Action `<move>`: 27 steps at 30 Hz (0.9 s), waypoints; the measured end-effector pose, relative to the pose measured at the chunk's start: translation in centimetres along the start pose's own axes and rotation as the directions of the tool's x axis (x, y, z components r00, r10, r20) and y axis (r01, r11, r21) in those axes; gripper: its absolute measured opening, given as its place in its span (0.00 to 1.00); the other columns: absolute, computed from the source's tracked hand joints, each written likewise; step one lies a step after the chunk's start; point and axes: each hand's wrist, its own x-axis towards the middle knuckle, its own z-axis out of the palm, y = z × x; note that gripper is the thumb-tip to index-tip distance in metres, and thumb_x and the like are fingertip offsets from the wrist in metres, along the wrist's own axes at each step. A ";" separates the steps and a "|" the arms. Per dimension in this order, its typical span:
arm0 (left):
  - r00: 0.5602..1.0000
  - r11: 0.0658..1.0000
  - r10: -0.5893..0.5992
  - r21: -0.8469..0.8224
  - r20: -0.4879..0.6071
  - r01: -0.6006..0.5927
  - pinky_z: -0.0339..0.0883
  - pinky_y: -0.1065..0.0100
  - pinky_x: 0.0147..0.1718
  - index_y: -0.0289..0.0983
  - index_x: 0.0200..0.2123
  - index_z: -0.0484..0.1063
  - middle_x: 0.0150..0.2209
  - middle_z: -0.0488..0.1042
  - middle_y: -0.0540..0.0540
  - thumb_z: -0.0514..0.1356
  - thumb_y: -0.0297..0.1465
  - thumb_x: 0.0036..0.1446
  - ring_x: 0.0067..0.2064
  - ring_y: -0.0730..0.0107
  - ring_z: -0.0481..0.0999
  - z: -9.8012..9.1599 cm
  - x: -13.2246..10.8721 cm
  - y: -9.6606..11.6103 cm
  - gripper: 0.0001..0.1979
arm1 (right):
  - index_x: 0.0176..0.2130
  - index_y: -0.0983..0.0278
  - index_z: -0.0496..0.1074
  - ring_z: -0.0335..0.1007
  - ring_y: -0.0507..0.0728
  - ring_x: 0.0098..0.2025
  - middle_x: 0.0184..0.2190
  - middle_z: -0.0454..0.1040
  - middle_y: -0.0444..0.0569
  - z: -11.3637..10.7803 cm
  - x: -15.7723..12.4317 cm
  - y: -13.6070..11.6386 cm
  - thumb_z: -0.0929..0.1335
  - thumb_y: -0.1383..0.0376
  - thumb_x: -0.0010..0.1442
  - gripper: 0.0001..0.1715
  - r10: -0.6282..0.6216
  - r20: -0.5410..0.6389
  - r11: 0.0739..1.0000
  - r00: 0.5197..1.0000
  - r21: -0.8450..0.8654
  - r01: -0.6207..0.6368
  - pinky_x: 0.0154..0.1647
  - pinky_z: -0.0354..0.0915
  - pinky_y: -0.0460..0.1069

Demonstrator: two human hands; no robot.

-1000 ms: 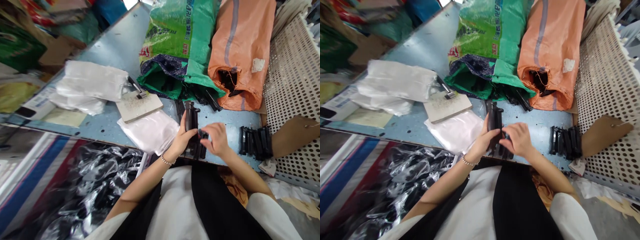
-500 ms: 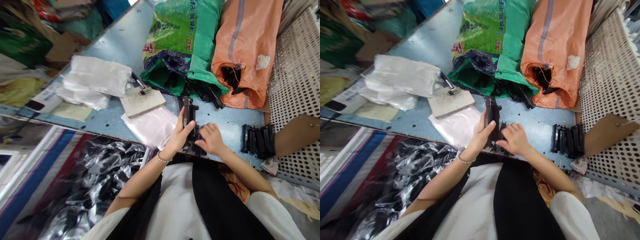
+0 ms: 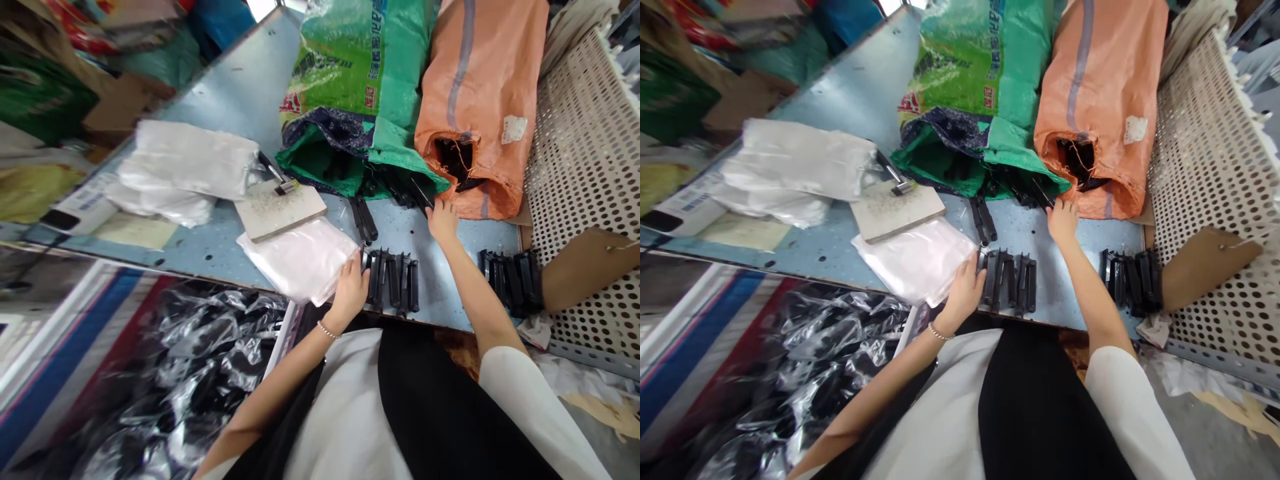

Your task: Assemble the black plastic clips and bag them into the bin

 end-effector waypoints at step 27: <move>0.986 0.655 -0.114 -0.736 0.124 0.168 0.75 0.55 0.49 0.44 0.69 0.53 0.55 0.72 0.40 0.59 0.41 0.65 0.49 0.57 0.78 -4.4 2.9 8.1 0.33 | 0.35 0.59 0.65 0.64 0.56 0.33 0.29 0.68 0.45 -3.9 -13.4 -9.0 0.52 0.49 0.76 0.27 -0.473 0.092 0.767 0.876 0.533 0.358 0.39 0.59 0.53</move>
